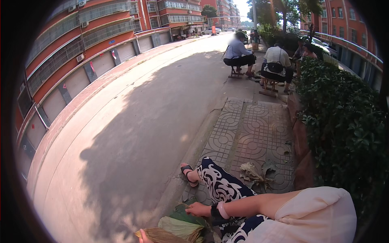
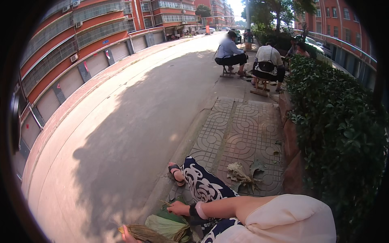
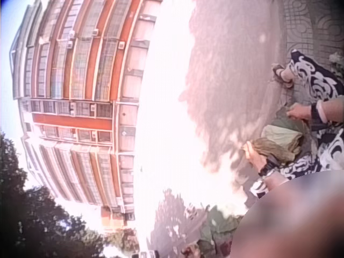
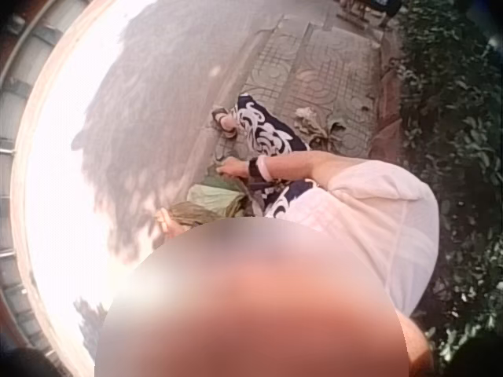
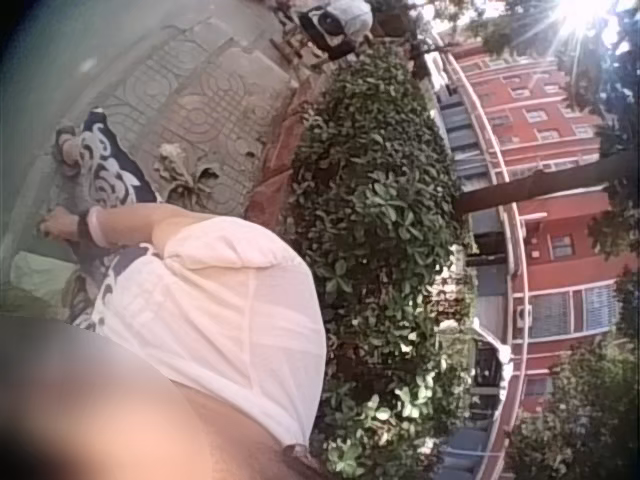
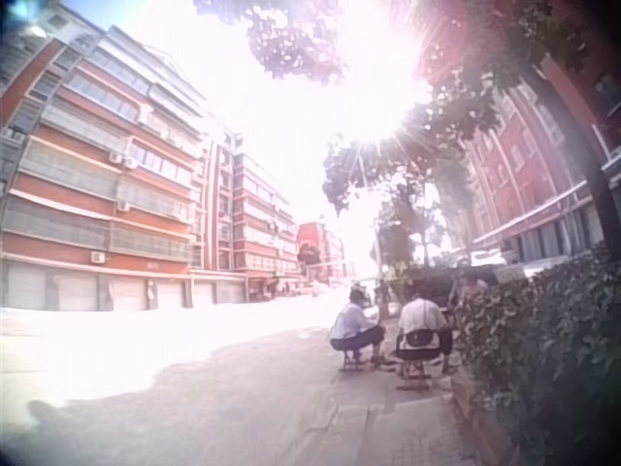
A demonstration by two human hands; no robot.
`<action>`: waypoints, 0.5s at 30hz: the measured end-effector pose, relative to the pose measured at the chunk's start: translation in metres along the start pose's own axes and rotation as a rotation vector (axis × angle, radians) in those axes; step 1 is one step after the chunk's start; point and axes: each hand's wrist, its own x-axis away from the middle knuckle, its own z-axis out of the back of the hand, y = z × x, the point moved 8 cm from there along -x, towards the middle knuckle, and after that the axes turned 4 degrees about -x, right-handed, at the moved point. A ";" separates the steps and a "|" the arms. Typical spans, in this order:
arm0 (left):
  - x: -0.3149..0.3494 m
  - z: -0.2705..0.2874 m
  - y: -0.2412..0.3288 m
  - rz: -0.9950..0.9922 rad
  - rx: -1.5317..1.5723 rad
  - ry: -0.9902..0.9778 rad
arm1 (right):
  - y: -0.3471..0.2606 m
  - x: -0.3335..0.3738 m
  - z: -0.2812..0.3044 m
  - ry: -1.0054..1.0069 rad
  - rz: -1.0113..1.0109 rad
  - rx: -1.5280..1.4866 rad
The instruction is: The recorder is preparing large green leaves, possibly lotus leaves, by cleaning, folding, and bundling them for storage or food use.
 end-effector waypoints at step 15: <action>-0.031 0.020 -0.037 0.046 0.140 -0.055 | 0.000 0.005 -0.003 -0.009 -0.005 0.029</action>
